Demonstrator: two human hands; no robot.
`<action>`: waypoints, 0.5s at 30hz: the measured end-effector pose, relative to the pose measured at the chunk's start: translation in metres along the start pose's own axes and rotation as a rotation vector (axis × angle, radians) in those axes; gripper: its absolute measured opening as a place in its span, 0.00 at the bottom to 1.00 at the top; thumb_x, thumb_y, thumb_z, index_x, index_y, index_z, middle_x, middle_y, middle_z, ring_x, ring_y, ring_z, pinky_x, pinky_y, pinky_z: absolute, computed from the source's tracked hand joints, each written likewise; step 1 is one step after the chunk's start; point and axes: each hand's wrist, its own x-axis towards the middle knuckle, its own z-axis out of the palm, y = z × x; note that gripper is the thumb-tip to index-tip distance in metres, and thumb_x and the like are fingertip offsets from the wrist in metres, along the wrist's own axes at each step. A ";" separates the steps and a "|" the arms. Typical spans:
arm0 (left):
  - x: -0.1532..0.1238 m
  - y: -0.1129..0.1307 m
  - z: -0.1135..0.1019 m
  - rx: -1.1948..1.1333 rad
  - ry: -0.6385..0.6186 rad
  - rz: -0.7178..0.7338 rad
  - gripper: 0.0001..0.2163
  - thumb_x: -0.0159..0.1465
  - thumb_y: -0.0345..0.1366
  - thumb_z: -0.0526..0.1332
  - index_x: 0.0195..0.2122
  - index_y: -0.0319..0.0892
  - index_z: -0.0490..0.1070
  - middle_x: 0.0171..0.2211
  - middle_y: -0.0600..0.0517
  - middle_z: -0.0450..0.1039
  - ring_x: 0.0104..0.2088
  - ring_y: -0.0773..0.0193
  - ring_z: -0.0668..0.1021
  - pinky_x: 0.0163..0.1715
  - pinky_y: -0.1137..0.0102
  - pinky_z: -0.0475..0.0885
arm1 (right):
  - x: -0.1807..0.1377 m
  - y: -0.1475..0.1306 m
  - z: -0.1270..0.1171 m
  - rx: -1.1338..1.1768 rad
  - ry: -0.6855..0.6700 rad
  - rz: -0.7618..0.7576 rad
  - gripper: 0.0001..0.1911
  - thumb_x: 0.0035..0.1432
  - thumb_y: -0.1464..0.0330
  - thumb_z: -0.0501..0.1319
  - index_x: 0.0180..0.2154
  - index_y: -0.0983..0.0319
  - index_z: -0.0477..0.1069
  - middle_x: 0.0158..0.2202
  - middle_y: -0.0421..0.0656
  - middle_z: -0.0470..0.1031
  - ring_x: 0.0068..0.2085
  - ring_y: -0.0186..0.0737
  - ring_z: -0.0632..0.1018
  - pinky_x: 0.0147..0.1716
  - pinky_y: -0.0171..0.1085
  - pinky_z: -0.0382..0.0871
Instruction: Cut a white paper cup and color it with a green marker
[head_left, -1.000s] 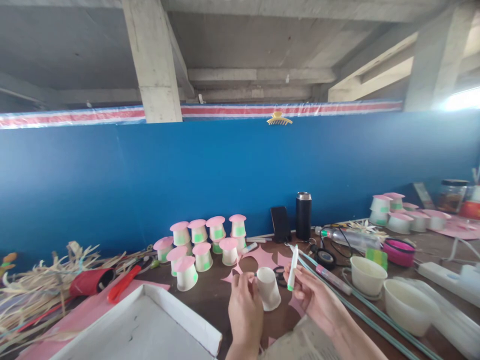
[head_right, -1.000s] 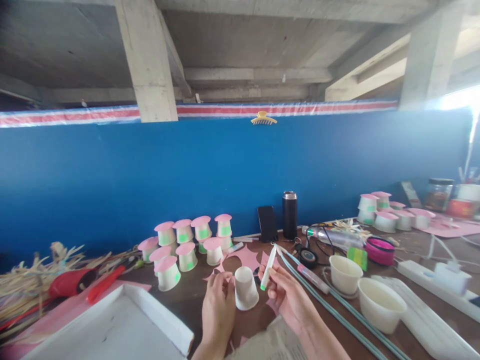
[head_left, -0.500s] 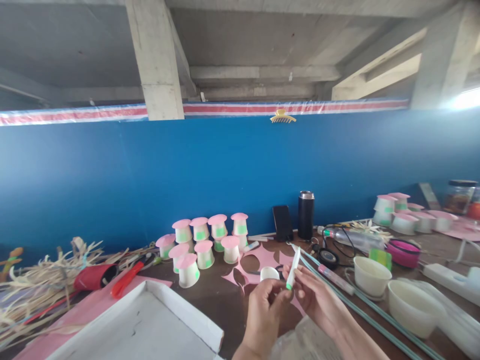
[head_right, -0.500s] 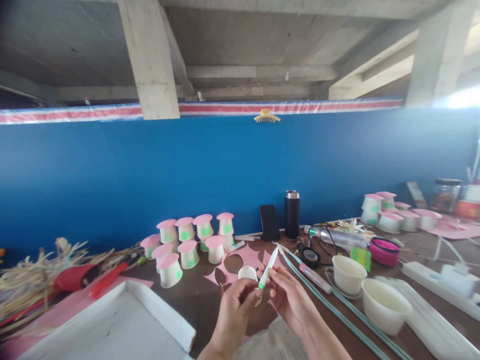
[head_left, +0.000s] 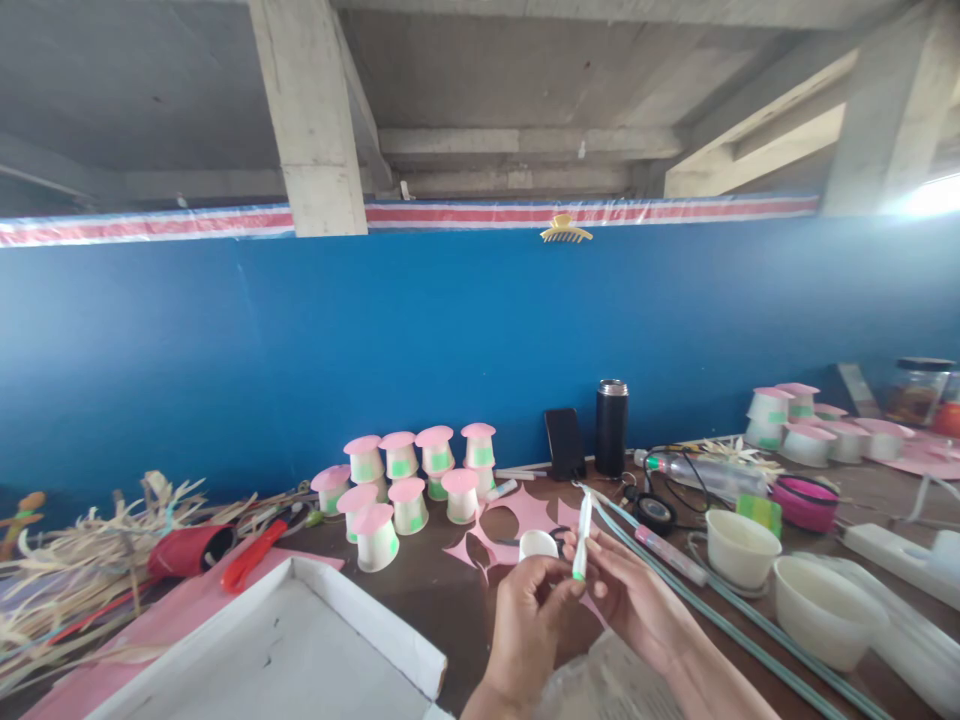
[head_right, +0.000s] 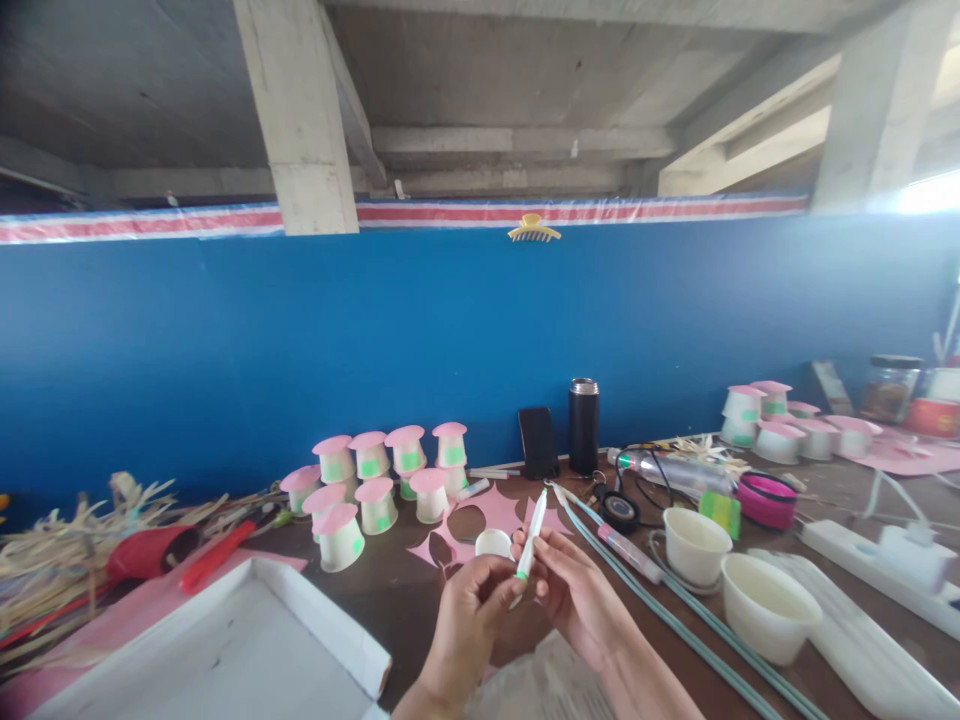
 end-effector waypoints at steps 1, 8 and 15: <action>0.000 0.001 0.000 0.010 0.002 0.002 0.07 0.59 0.38 0.63 0.32 0.41 0.77 0.30 0.50 0.77 0.31 0.61 0.73 0.32 0.73 0.64 | 0.000 0.001 -0.001 -0.002 -0.005 0.003 0.08 0.56 0.72 0.66 0.40 0.64 0.78 0.34 0.45 0.80 0.28 0.27 0.77 0.23 0.22 0.71; -0.002 0.011 -0.003 0.033 -0.015 -0.007 0.04 0.59 0.34 0.63 0.31 0.42 0.78 0.31 0.50 0.78 0.32 0.61 0.74 0.33 0.73 0.65 | 0.000 0.001 -0.001 -0.013 -0.005 0.017 0.07 0.56 0.72 0.66 0.39 0.65 0.77 0.33 0.45 0.80 0.27 0.26 0.76 0.22 0.22 0.71; -0.005 0.018 -0.002 0.040 -0.025 -0.009 0.05 0.57 0.31 0.62 0.32 0.40 0.77 0.30 0.52 0.78 0.32 0.62 0.74 0.34 0.73 0.66 | 0.001 0.001 -0.004 -0.034 0.016 0.026 0.06 0.55 0.72 0.67 0.38 0.63 0.77 0.32 0.43 0.80 0.26 0.27 0.76 0.23 0.23 0.71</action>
